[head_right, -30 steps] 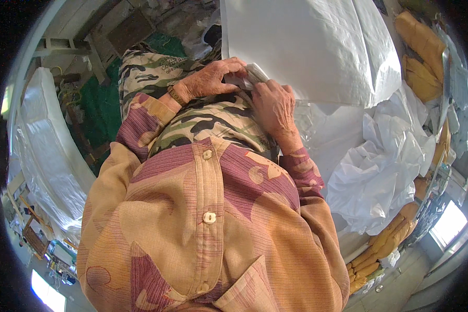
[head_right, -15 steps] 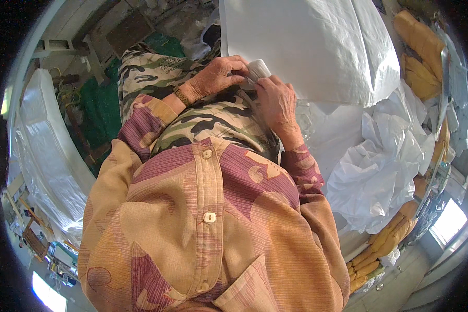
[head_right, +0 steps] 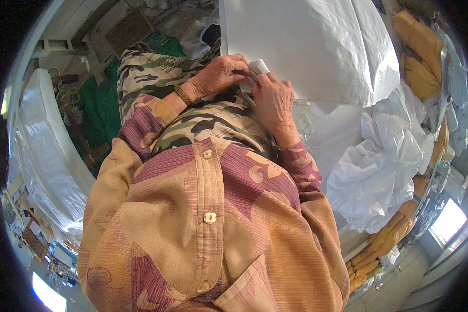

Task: The person aligns a plastic liner inside a woven sack, folds and creases the edges and corners of the sack over the liner by hand, and turns the sack over to fold the remaining sides.

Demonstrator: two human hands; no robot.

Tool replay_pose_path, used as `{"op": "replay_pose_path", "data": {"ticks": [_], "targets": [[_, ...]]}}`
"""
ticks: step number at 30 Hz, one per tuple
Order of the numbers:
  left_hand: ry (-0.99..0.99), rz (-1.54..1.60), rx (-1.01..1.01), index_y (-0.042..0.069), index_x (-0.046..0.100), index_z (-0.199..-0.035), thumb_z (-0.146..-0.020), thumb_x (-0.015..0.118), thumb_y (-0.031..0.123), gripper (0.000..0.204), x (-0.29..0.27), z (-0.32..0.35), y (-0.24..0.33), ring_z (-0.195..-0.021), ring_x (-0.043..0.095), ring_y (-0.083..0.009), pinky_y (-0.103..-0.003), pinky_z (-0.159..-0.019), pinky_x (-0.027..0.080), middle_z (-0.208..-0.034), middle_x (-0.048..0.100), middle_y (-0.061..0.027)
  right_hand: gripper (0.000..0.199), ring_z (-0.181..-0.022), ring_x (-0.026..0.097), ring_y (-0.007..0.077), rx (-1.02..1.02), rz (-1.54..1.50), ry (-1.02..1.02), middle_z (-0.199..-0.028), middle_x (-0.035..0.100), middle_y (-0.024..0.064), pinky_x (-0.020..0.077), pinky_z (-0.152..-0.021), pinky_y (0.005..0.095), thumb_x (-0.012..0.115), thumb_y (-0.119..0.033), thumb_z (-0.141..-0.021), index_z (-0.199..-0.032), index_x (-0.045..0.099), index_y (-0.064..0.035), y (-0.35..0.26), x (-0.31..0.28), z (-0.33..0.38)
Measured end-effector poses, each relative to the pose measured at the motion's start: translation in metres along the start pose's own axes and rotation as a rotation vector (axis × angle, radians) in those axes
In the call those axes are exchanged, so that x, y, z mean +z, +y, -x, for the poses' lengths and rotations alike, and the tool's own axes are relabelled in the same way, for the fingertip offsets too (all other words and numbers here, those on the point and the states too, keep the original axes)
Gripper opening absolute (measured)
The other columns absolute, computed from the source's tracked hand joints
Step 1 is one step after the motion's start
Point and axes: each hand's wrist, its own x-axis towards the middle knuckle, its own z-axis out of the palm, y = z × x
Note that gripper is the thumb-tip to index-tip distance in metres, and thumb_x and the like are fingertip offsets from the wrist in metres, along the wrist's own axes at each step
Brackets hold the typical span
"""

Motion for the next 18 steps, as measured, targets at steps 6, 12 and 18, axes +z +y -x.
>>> {"op": "replay_pose_path", "data": {"ticks": [6,12,18], "targets": [[0.039,-0.046,0.042,0.0,0.065,-0.09,-0.083,0.068,0.009,0.012,0.005,0.002,-0.002,-0.086,0.063,-0.0304,-0.036,-0.076,0.051,-0.094,0.063,-0.0124,0.014,-0.074,0.061,0.0303,-0.023,-0.002,0.096,-0.081,0.062,0.0107,0.0431,-0.075,0.0394,0.061,-0.02,-0.087,-0.089,0.063,-0.0062,-0.004,0.008,-0.001],[0.138,-0.136,0.104,0.001,0.061,-0.083,-0.083,0.068,0.008,0.01,0.016,0.0,0.004,-0.084,0.062,-0.0304,-0.037,-0.073,0.051,-0.089,0.061,-0.0118,0.02,-0.06,0.059,0.0229,0.255,-0.285,0.294,-0.065,0.061,0.012,0.0457,-0.064,0.0357,0.063,-0.02,-0.081,-0.075,0.063,-0.0014,0.0,0.033,0.0],[0.204,-0.155,0.129,0.001,0.06,-0.082,-0.081,0.068,0.006,0.01,0.02,0.001,0.006,-0.083,0.061,-0.031,-0.036,-0.072,0.051,-0.087,0.06,-0.0119,0.019,-0.056,0.053,0.0196,0.321,-0.299,0.238,-0.061,0.055,0.0108,0.0438,-0.062,0.0342,0.06,-0.02,-0.084,-0.075,0.061,-0.0027,0.011,0.02,0.009]]}}
